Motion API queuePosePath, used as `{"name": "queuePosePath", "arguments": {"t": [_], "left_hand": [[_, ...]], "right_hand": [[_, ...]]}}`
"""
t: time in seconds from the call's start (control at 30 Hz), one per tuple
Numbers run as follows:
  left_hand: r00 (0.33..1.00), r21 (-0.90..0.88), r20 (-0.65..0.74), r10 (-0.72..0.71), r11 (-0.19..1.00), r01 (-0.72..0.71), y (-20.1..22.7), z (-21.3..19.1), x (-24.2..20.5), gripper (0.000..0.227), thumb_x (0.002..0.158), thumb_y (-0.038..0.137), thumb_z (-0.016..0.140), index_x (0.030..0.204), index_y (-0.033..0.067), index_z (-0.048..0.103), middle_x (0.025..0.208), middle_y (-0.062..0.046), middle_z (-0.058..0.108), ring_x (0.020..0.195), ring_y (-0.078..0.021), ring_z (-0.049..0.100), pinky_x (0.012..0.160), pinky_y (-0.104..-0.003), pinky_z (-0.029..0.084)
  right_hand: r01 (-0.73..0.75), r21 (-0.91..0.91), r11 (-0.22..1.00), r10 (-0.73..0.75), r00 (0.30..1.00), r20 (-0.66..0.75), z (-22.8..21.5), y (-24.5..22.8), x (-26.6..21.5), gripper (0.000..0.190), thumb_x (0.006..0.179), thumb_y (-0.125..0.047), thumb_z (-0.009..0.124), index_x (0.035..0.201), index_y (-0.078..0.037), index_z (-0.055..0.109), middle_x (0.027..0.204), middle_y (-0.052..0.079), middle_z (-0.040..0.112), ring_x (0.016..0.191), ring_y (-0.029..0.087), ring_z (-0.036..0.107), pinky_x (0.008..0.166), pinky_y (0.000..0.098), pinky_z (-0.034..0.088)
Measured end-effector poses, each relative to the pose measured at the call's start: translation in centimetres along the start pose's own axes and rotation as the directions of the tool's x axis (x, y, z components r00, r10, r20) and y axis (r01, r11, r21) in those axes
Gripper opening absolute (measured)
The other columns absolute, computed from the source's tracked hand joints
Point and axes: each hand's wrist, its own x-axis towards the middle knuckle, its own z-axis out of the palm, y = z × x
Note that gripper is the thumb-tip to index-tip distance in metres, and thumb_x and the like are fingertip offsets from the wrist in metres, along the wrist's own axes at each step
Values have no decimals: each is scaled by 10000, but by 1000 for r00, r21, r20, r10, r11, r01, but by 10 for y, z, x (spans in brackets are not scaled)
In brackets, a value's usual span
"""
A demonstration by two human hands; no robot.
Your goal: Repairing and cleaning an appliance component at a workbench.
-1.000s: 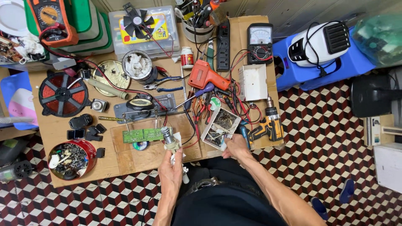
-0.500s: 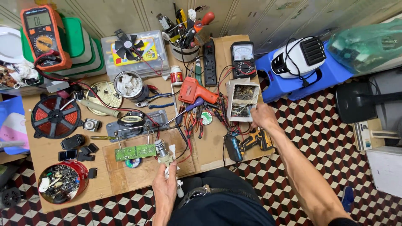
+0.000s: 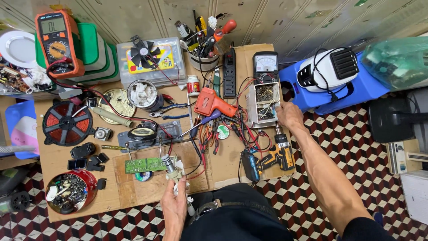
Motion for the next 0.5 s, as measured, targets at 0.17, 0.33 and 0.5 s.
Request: {"name": "queuePosePath", "arguments": {"t": [0.17,0.33,0.5], "left_hand": [[999,29,29,-19,999,18,2,3,3,331,988,354,592,1087,57,699,668,-81,610,591,-137,509,540,-336,437],[998,14,19,67,998,-68,9,5,-1,332,978,353,590,1113,70,701,674,-63,632,601,-116,520,549,-319,461],[998,7,13,67,998,-67,3,3,-1,328,987,356,599,1044,54,712,697,-67,679,599,-122,558,561,-316,474]], "right_hand": [[32,-41,999,-35,997,-71,14,25,2,353,1023,-300,514,1252,-136,726,995,234,744,977,406,718,928,507,531],[60,-29,998,-63,990,-125,39,42,6,338,1019,-309,547,1231,-117,725,1073,257,729,1013,447,687,927,528,517],[163,17,986,-155,963,-220,60,56,9,300,967,-233,627,1201,-55,689,1057,255,729,1003,447,699,902,515,534]]}}
